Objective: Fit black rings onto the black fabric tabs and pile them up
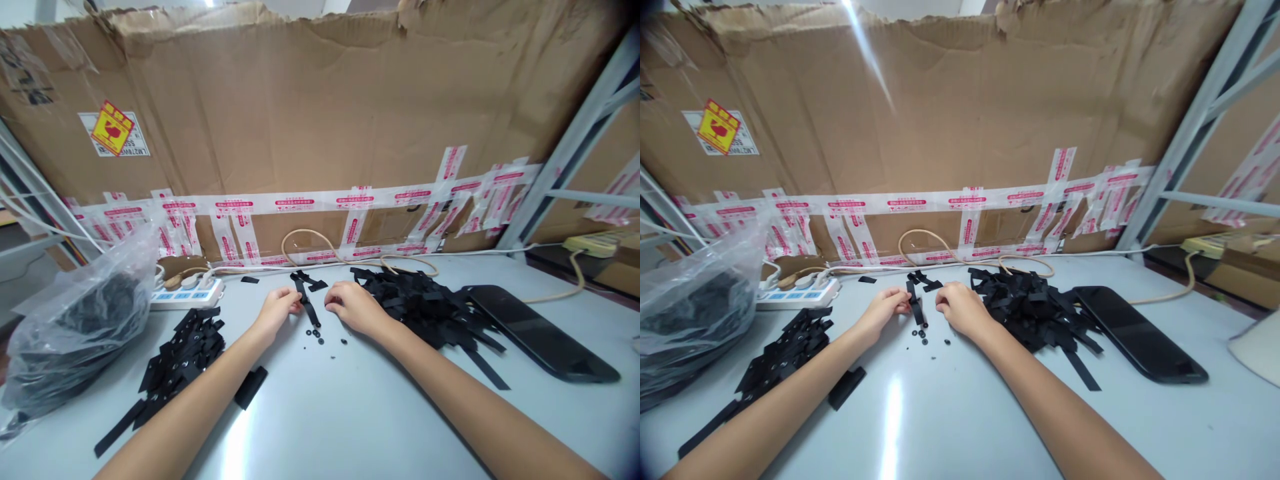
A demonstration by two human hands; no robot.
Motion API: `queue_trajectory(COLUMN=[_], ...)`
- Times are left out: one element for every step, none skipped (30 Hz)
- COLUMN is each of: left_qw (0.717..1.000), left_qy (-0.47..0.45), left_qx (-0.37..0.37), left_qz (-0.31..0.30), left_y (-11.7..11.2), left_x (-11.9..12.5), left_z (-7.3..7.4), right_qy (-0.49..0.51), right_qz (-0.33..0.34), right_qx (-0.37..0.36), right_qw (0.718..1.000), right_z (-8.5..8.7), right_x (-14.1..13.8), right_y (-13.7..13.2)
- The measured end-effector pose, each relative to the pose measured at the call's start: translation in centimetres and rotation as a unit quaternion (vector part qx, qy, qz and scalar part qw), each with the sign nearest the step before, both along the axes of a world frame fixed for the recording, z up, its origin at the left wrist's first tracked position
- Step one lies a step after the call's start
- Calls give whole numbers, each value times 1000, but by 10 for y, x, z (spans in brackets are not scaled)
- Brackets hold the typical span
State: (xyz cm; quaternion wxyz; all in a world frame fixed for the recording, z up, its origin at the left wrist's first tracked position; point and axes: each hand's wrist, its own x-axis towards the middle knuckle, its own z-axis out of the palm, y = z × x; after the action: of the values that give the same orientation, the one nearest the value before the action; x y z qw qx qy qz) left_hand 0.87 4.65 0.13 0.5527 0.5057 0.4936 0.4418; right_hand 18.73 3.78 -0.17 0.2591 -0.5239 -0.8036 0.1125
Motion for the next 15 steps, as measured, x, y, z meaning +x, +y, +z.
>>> queue_trajectory(left_qw=[1000, 1000, 1000, 1000, 1000, 1000, 1000, 1000, 1000, 1000, 1000, 1000, 999, 999, 999], left_qy=[3, 5, 6, 7, 8, 9, 10, 11, 12, 13, 14, 16, 20, 25, 30], left_qx=[5, 9, 12, 15, 16, 15, 15, 15, 16, 17, 19, 21, 24, 26, 29], left_qz=[-2, -4, -7, -8, -9, -8, -7, -7, -8, -8, -10, -11, -12, -12, -12], left_y=[0, 0, 0, -1, -1, -1, -1, -2, -2, -2, -2, -2, -2, -2, -2], left_x=[0, 0, 1, 1, 1, 1, 2, 2, 2, 3, 3, 3, 4, 4, 4], left_z=[-1, -1, -2, -2, -2, -2, -2, -1, -1, -1, -1, -2, -2, -2, -3], right_qy=[-8, -17, -29, -43, -58, -72, -82, -82, -67, -38, 5, 59, 116, 168, 207], right_qz=[-1, 4, 14, 29, 43, 54, 58, 56, 46, 32, 16, 3, -7, -12, -12], right_qx=[-1, 0, 7, 19, 35, 52, 68, 78, 82, 79, 68, 53, 38, 24, 16], right_qw=[1000, 1000, 999, 998, 997, 995, 993, 992, 993, 996, 998, 997, 993, 985, 978], right_z=[2, 3, 5, 7, 8, 9, 9, 8, 7, 5, 3, 1, -1, -2, -4], right_x=[0, 0, 0, 0, 0, -1, -2, -3, -5, -7, -9, -12, -15, -18, -21], right_y=[0, -1, -2, -3, -4, -5, -6, -7, -7, -6, -6, -5, -4, -4, -4])
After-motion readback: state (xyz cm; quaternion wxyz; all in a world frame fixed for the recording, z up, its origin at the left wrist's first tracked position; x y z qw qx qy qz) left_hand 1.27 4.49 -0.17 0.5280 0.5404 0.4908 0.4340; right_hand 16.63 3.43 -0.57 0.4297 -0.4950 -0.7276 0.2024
